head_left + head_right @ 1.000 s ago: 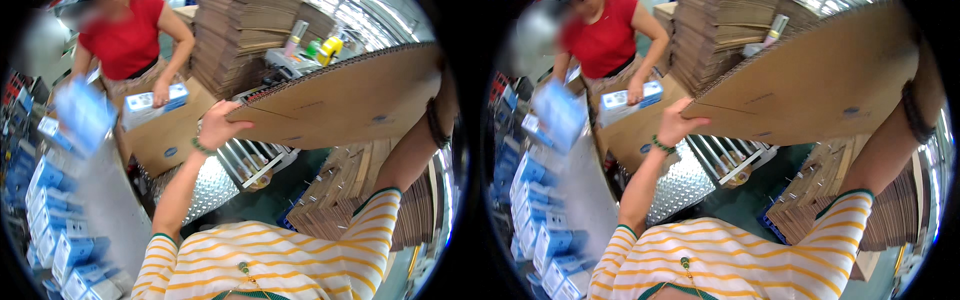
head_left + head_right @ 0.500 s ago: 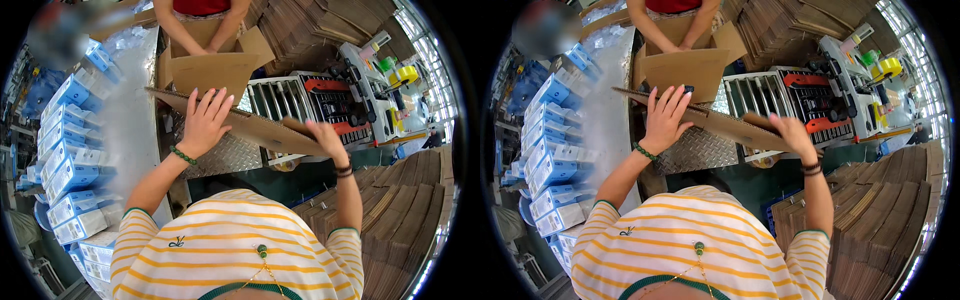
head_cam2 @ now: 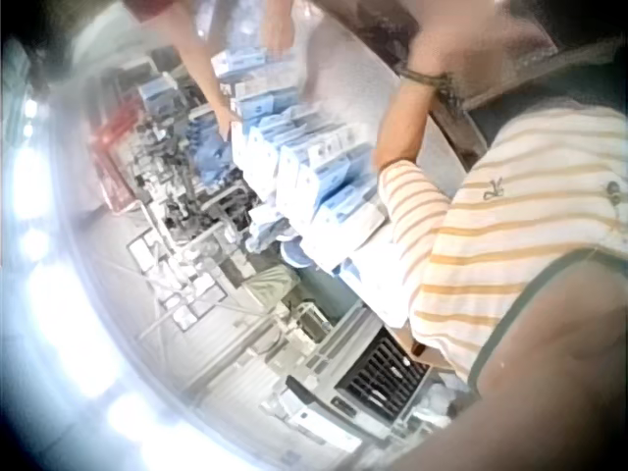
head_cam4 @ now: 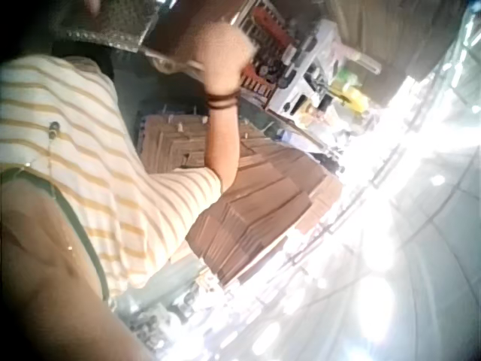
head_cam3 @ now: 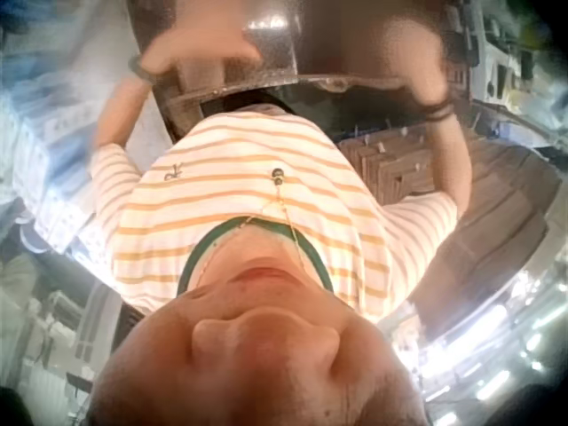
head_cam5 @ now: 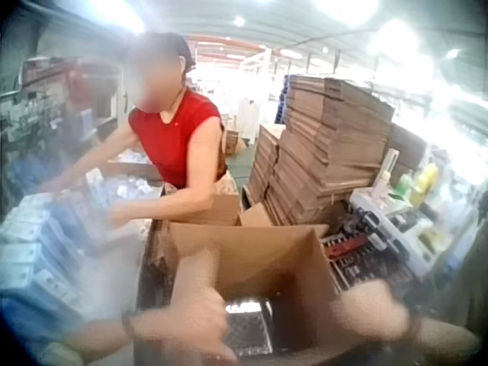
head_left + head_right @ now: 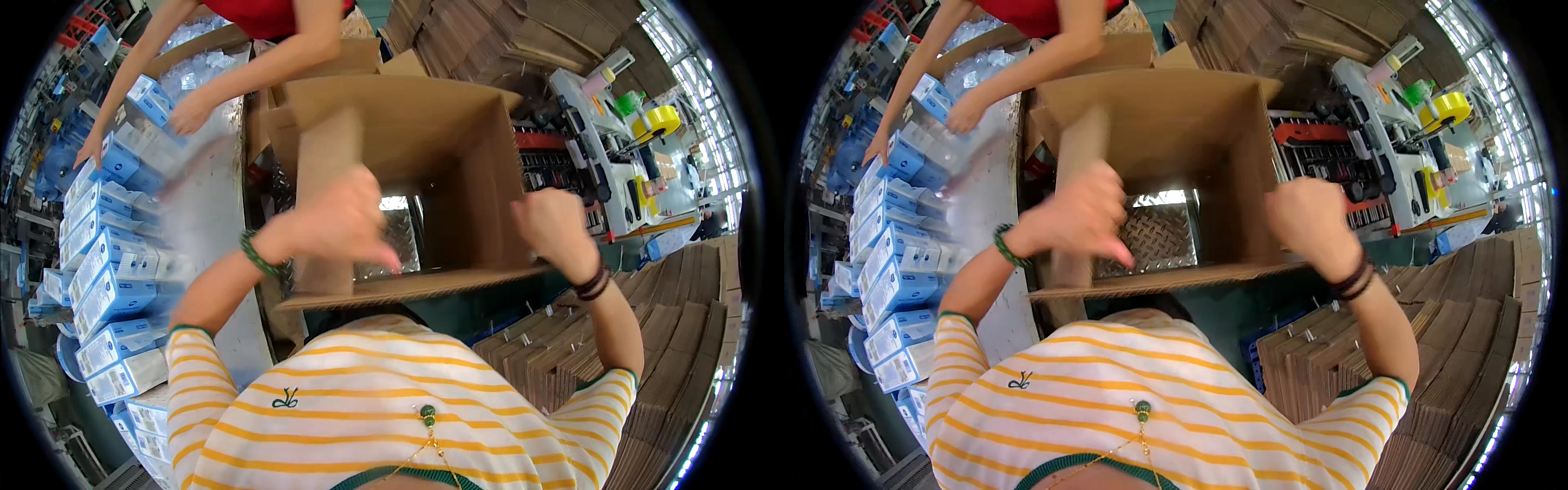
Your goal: The person places blue and white rectangular packages into cardboard boxes and then pushes the boxes onto a conveyor belt.
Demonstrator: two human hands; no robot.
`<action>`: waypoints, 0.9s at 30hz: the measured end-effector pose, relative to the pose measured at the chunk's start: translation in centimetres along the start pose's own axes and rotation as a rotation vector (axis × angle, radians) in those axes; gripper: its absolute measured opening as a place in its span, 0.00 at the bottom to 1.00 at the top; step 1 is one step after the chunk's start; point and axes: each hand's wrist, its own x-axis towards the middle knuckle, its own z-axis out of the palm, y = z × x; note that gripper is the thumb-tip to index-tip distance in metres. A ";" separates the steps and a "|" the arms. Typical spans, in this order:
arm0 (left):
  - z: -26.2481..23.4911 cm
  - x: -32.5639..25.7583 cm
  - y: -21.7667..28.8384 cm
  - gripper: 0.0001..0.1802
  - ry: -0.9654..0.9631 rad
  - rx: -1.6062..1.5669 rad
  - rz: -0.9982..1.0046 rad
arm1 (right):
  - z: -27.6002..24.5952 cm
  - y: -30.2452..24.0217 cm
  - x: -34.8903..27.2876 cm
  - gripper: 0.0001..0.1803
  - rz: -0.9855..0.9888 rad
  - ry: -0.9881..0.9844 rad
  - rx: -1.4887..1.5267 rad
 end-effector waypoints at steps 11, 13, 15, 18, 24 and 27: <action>7.1 0.3 -4.0 0.15 -0.002 -0.503 -0.480 | 7.8 -5.1 0.1 0.48 -0.362 -0.291 0.634; 1.0 5.0 -7.0 0.20 0.378 0.040 -0.421 | 11.3 -5.9 1.5 0.52 0.012 -0.048 0.352; -0.1 4.4 -8.9 0.21 0.668 0.591 -0.584 | 17.6 -7.3 1.7 0.51 0.182 0.237 0.839; 7.9 -3.0 -4.7 0.29 -0.088 0.459 -1.029 | 22.3 -7.6 2.3 0.45 0.403 0.306 1.846; 4.8 -18.6 -6.0 0.32 0.000 0.192 -1.097 | 43.6 -13.4 -0.7 0.22 1.123 -0.253 2.090; 3.0 -19.0 -6.1 0.31 0.055 0.042 -1.114 | 49.0 -22.6 -1.5 0.33 1.322 -0.213 2.277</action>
